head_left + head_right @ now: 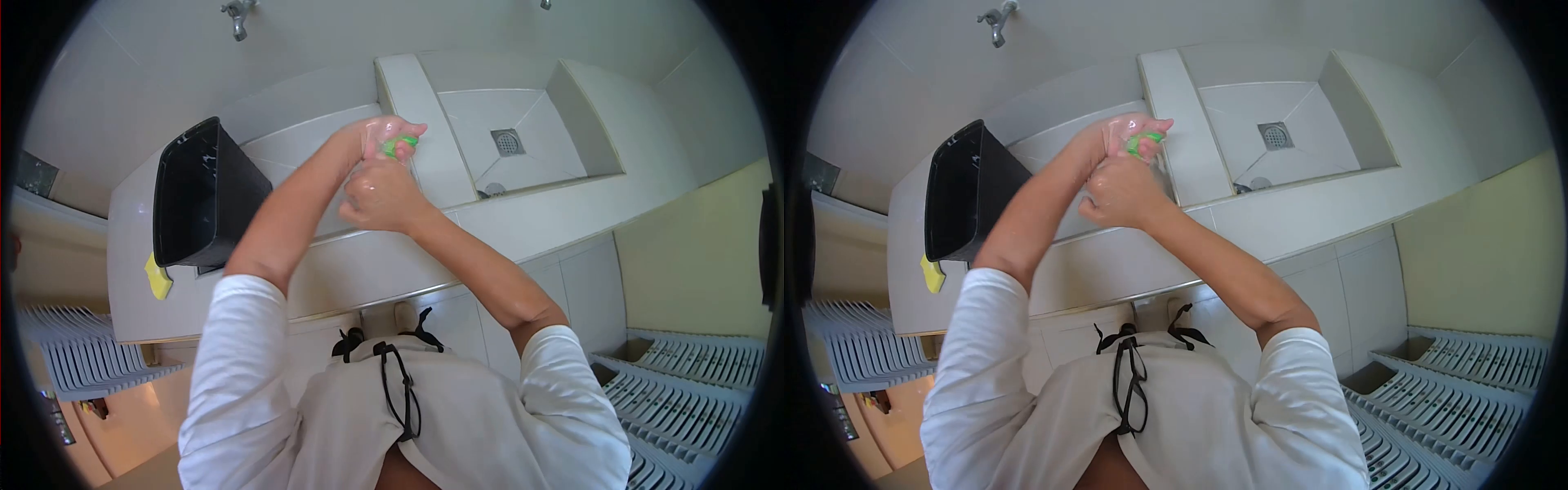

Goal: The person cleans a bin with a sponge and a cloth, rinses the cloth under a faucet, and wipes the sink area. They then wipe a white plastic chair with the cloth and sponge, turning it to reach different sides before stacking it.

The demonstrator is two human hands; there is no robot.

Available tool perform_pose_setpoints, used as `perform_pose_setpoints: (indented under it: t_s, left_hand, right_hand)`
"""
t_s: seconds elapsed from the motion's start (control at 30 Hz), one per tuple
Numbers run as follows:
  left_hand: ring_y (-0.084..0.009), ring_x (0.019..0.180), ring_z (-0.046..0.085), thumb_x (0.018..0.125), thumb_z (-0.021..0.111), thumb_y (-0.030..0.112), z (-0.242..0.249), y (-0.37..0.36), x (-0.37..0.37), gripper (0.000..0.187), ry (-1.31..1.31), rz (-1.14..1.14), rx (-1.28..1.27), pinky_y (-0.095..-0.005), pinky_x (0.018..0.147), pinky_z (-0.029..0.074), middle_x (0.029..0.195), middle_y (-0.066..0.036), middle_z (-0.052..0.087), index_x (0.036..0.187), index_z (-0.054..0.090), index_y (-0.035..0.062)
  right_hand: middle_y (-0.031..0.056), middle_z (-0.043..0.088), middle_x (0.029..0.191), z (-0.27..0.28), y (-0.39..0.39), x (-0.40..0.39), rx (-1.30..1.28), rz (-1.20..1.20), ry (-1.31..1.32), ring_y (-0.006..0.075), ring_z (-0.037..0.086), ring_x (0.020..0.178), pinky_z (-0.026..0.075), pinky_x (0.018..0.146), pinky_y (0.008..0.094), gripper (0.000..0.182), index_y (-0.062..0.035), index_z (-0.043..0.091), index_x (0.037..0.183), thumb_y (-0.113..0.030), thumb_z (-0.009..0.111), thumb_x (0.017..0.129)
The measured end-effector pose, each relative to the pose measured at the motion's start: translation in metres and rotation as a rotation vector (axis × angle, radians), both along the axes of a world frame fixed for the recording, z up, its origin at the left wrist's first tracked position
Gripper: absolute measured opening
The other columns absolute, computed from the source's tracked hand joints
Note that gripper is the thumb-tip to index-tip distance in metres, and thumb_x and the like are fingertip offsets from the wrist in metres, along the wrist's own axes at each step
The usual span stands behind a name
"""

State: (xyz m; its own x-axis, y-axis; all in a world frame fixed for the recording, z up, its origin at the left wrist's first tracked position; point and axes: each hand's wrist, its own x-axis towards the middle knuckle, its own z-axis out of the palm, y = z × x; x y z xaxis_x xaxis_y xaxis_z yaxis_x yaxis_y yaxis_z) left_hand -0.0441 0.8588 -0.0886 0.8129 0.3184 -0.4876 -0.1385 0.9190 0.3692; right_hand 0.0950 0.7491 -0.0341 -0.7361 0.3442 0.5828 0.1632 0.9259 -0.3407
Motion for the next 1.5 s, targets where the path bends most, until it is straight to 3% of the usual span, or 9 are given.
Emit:
perform_pose_setpoints:
  t_s: [0.1,0.27,0.4,0.53,0.73,0.87,1.07,1.37,1.5]
  left_hand:
    - [-0.0204,0.040,0.041,0.089,0.051,0.047,0.050,-0.025,0.052,0.050,1.014,-0.033,0.412,-0.0357,0.048,0.041,0.052,-0.006,0.047,0.067,0.048,0.0028]
    - [-0.0252,0.046,0.052,0.088,0.049,0.046,0.041,-0.051,0.068,0.052,1.391,-0.175,0.852,-0.0423,0.053,0.045,0.062,-0.015,0.056,0.081,0.060,-0.0041]
    - [-0.0341,0.062,0.058,0.087,0.049,0.042,0.019,-0.086,0.060,0.048,1.714,0.015,1.210,-0.0446,0.064,0.047,0.072,-0.019,0.061,0.083,0.064,-0.0033]
    - [-0.0370,0.073,0.058,0.086,0.050,0.042,0.005,-0.096,0.032,0.047,1.803,0.115,1.148,-0.0428,0.069,0.046,0.075,-0.018,0.062,0.077,0.061,-0.0020]
    - [-0.0195,0.072,0.052,0.083,0.064,0.031,0.000,-0.135,-0.058,0.032,1.504,1.082,0.951,-0.0323,0.065,0.043,0.076,-0.012,0.053,0.085,0.052,0.0019]
    - [-0.0143,0.075,0.047,0.086,0.060,0.020,-0.030,-0.216,-0.063,0.023,1.584,1.088,1.027,-0.0299,0.069,0.042,0.081,-0.006,0.050,0.090,0.046,0.0026]
    - [-0.0199,0.087,0.048,0.091,0.054,0.017,-0.064,-0.271,-0.031,0.019,1.648,1.146,0.896,-0.0312,0.082,0.039,0.091,-0.012,0.050,0.089,0.043,0.0016]
    - [-0.0247,0.097,0.049,0.092,0.051,0.011,-0.058,-0.266,-0.027,0.014,1.754,1.034,0.879,-0.0347,0.089,0.037,0.099,-0.015,0.049,0.088,0.041,0.0012]
    - [-0.0236,0.097,0.048,0.091,0.051,0.009,-0.063,-0.266,-0.029,0.013,1.686,1.093,0.867,-0.0343,0.091,0.036,0.100,-0.014,0.048,0.088,0.041,0.0018]
  right_hand:
    - [0.0111,0.052,0.048,-0.025,-0.005,-0.014,0.094,-0.039,-0.109,0.0293,0.054,0.051,0.041,0.053,0.0403,0.019,-0.0051,0.055,0.050,-0.018,0.055,0.063]
    - [0.0089,0.056,0.055,-0.066,0.001,-0.055,0.121,-0.129,0.329,0.0284,0.054,0.051,0.040,0.052,0.0407,0.021,-0.0072,0.057,0.057,-0.025,0.059,0.069]
    - [0.0055,0.055,0.056,-0.054,-0.002,-0.075,-0.095,-0.032,-0.492,0.0276,0.055,0.056,0.044,0.057,0.0397,0.026,-0.0084,0.056,0.057,-0.028,0.057,0.074]
    - [0.0055,0.055,0.061,-0.125,0.008,-0.109,-0.208,0.366,-0.255,0.0278,0.056,0.064,0.046,0.066,0.0383,0.021,-0.0090,0.058,0.062,-0.024,0.055,0.076]
    - [0.0110,0.063,0.089,-0.056,0.021,-0.032,-0.110,0.341,-0.170,0.0273,0.058,0.090,0.043,0.084,0.0387,0.011,-0.0085,0.063,0.075,-0.013,0.054,0.073]
    - [0.0142,0.063,0.098,-0.069,0.140,0.063,-0.135,0.082,-0.013,0.0305,0.056,0.099,0.045,0.088,0.0378,0.027,-0.0030,0.063,0.091,0.006,0.048,0.071]
    - [0.0161,0.059,0.114,-0.146,0.271,0.210,-0.320,-0.637,-1.093,0.0343,0.058,0.102,0.047,0.086,0.0411,0.057,-0.0221,0.054,0.124,0.005,0.045,0.075]
    - [0.0108,0.058,0.116,-0.230,0.276,0.216,-0.103,-0.002,-1.312,0.0294,0.060,0.100,0.048,0.086,0.0396,0.053,-0.0417,0.037,0.134,-0.011,0.036,0.091]
    - [0.0112,0.056,0.115,-0.224,0.327,0.250,0.028,-0.301,-1.430,0.0301,0.059,0.100,0.049,0.084,0.0397,0.040,-0.0423,0.042,0.130,-0.025,0.035,0.095]
